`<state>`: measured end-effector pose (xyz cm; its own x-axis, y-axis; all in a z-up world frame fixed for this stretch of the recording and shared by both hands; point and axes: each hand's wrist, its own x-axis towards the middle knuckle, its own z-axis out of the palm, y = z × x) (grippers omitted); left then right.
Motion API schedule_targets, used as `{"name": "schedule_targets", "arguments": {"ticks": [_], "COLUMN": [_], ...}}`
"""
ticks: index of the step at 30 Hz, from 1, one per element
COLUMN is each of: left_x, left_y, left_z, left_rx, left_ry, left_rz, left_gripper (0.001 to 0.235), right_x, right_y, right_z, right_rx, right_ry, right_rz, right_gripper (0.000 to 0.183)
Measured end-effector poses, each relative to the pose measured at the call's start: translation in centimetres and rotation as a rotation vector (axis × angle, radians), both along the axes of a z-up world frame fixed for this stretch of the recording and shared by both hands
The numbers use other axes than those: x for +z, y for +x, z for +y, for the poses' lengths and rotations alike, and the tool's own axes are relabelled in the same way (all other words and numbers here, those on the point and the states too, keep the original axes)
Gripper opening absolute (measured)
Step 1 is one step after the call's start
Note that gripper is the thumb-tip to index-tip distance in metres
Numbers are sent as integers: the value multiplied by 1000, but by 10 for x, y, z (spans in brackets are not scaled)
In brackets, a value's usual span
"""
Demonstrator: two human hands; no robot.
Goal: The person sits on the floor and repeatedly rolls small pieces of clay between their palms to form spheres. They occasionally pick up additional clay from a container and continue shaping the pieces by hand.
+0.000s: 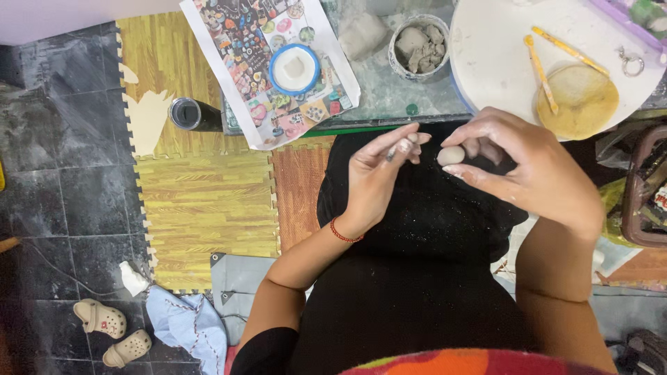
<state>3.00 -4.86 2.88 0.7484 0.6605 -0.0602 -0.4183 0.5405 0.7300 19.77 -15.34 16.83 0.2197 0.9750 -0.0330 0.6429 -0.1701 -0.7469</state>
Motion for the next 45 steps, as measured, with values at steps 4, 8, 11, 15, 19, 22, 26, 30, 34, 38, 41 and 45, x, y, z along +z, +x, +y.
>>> {"name": "schedule_targets", "arguments": {"ticks": [4,8,11,15,19,22,26,30,34,38,41,45], "left_x": [21,47,59,67,71,69,66,60,50,43,37,26], "left_y": [-8,-3,-4,-13,-17,-17,-13,1,33,75,102,125], "left_z": [12,23,29,37,39,38,38,39,41,46,45,38], "left_rx": [-16,31,13,29,7,-32,-87,-77,12,37,57,148], "left_ry": [256,736,778,1026,1057,942,799,890,936,1166,1392,1551], "left_rz": [-101,91,170,236,221,218,183,168,124,281,387,432], "left_gripper": [20,17,22,27,25,21,19,18,23,31,32,29], "right_x": [-7,-14,-14,-11,-11,-13,-18,-28,-47,-55,-60,-70], "right_y": [-6,-12,-15,-19,-22,-22,-21,-11,3,23,33,42], "right_z": [3,1,1,1,1,0,-1,-8,-17,-31,-34,-32], "right_rx": [18,-53,-54,-47,-59,-58,-71,-82,-241,-380,-450,-504], "right_ry": [138,42,99,141,138,145,157,154,125,190,195,148], "right_rz": [114,105,74,90,67,69,70,77,110,-86,-314,-410], "right_gripper": [34,36,36,35,36,37,39,35,37,29,28,27]}}
